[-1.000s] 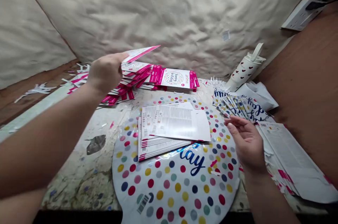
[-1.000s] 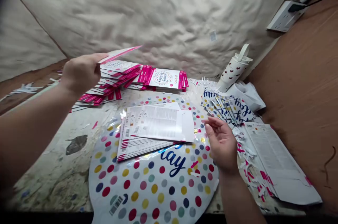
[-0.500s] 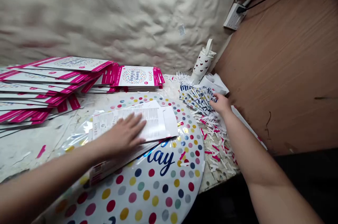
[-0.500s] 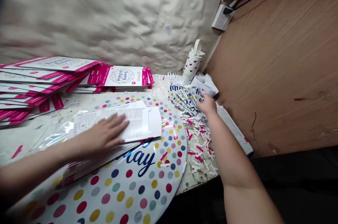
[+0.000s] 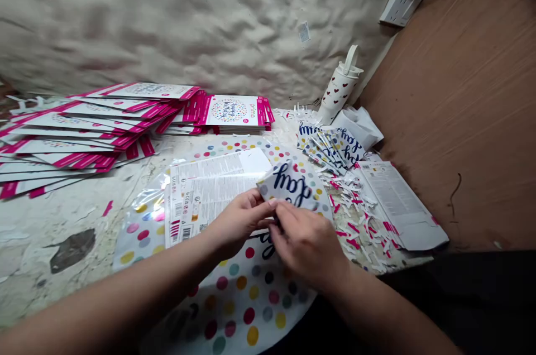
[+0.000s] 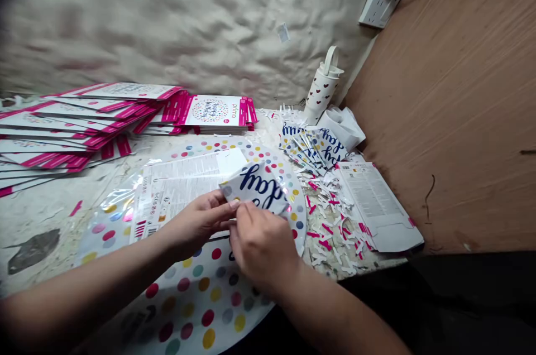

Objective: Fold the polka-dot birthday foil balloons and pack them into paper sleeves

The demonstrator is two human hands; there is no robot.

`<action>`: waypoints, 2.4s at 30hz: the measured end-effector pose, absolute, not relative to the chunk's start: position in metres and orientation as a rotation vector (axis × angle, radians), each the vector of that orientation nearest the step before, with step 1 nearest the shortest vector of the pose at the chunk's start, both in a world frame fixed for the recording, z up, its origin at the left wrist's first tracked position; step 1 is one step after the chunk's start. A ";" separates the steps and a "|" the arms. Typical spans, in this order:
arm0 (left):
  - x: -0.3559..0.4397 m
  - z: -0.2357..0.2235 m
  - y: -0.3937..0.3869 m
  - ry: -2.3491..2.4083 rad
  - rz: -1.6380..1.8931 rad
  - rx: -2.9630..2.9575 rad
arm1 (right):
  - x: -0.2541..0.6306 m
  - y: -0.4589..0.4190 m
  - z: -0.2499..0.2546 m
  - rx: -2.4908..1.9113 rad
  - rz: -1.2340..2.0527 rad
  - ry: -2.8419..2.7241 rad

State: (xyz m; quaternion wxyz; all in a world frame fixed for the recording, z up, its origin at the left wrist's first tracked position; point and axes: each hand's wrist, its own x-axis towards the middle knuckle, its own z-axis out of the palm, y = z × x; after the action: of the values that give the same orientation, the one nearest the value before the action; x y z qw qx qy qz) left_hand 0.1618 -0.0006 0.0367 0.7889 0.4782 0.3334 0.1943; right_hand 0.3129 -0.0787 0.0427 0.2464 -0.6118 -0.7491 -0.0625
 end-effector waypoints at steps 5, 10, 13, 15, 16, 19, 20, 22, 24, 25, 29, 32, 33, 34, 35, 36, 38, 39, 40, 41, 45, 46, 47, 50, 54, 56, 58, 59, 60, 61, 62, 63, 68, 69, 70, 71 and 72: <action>0.153 0.040 -0.001 0.587 0.234 1.205 | 0.353 -0.088 0.026 -1.646 0.530 -1.229; 0.124 0.037 0.024 0.550 0.047 2.255 | 0.383 -0.084 0.009 -1.253 1.613 -0.830; 0.106 0.020 0.005 0.836 -0.189 2.731 | 0.390 -0.087 0.000 -1.367 1.470 -0.652; 0.101 0.014 -0.026 0.884 -0.369 2.835 | 0.394 -0.088 -0.005 -1.433 1.397 -0.625; 0.102 0.014 -0.041 0.887 -0.451 2.871 | 0.396 -0.088 -0.007 -1.449 1.378 -0.633; 0.119 0.022 -0.063 0.826 -0.547 2.957 | 0.397 -0.087 -0.013 -1.478 1.357 -0.688; 0.127 0.025 -0.061 0.744 -0.478 2.975 | 0.397 -0.086 -0.014 -1.487 1.355 -0.704; 0.141 0.024 -0.044 0.536 -0.234 2.974 | 0.395 -0.086 -0.016 -1.499 1.349 -0.721; 0.150 0.018 -0.025 0.399 -0.033 2.942 | 0.393 -0.087 -0.016 -1.507 1.331 -0.738; 0.152 0.013 -0.017 0.358 0.030 2.928 | 0.392 -0.088 -0.016 -1.513 1.321 -0.749; 0.152 0.002 -0.005 0.244 0.168 2.903 | 0.386 -0.094 -0.007 -1.545 1.373 -0.840; 0.151 0.002 -0.007 0.236 0.200 2.911 | 0.380 -0.099 0.005 -1.522 1.456 -0.928; 0.151 0.003 -0.008 0.245 0.209 2.915 | 0.378 -0.100 0.008 -1.508 1.472 -0.939; 0.151 0.003 -0.008 0.258 0.220 2.919 | 0.377 -0.101 0.010 -1.499 1.476 -0.944; 0.150 0.003 -0.008 0.268 0.233 2.921 | 0.377 -0.102 0.011 -1.502 1.471 -0.950; 0.150 0.002 -0.008 0.275 0.247 2.924 | 0.378 -0.102 0.009 -1.524 1.460 -0.958; 0.149 0.000 -0.007 0.276 0.266 2.927 | 0.379 -0.103 0.005 -1.637 1.393 -0.963; 0.149 -0.001 -0.007 0.274 0.270 2.930 | 0.380 -0.103 0.002 -1.705 1.347 -0.966; 0.149 -0.001 -0.006 0.275 0.273 2.933 | 0.381 -0.102 0.000 -1.765 1.311 -0.972; 0.149 -0.002 -0.006 0.278 0.276 2.936 | 0.381 -0.102 -0.001 -1.814 1.287 -0.990; 0.148 0.000 -0.008 0.281 0.287 2.956 | 0.382 -0.101 0.006 -1.783 1.381 -1.155; 0.148 0.001 -0.009 0.278 0.291 2.967 | 0.382 -0.100 0.009 -1.746 1.424 -1.176; 0.148 0.002 -0.010 0.276 0.295 2.977 | 0.383 -0.099 0.012 -1.709 1.465 -1.185; 0.149 0.004 -0.014 0.249 0.301 2.995 | 0.384 -0.093 0.015 -1.655 1.590 -1.191; 0.150 0.006 -0.017 0.198 0.328 2.989 | 0.376 -0.083 0.005 -1.653 1.729 -1.116; 0.149 0.007 -0.016 0.219 0.344 2.990 | 0.367 -0.081 -0.001 -1.697 1.589 -1.003; 0.148 0.008 -0.014 0.247 0.344 2.987 | 0.358 -0.082 -0.003 -1.762 1.320 -0.986; 0.148 0.008 -0.013 0.259 0.341 2.983 | 0.353 -0.084 -0.002 -1.776 1.202 -1.025; 0.147 0.008 -0.012 0.275 0.335 2.978 | 0.350 -0.085 0.000 -1.761 1.140 -1.072; 0.147 0.009 -0.011 0.294 0.326 2.973 | 0.348 -0.086 0.003 -1.730 1.139 -1.095; 0.147 0.009 -0.010 0.313 0.320 2.968 | 0.347 -0.087 0.006 -1.696 1.178 -1.080; 0.147 0.009 -0.010 0.328 0.316 2.965 | 0.346 -0.087 0.009 -1.669 1.235 -1.036; 0.147 0.010 -0.011 0.327 0.326 2.987 | 0.336 -0.082 0.017 -1.678 1.339 -1.038; 0.146 0.010 -0.010 0.318 0.321 2.995 | 0.332 -0.083 0.018 -1.658 1.400 -1.150; 0.146 0.012 -0.010 0.316 0.319 3.005 | 0.329 -0.084 0.020 -1.630 1.445 -1.264; 0.144 0.014 -0.008 0.331 0.331 3.019 | 0.326 -0.086 0.023 -1.609 1.434 -1.344; 0.143 0.018 -0.007 0.360 0.365 3.036 | 0.325 -0.090 0.026 -1.600 1.362 -1.363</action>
State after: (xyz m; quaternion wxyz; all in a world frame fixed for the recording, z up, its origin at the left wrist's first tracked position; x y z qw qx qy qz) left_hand 0.1428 -0.0066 0.0177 0.0313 0.9856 0.1167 0.1186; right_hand 0.3245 -0.0898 0.0259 0.3132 -0.6068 -0.5168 0.5164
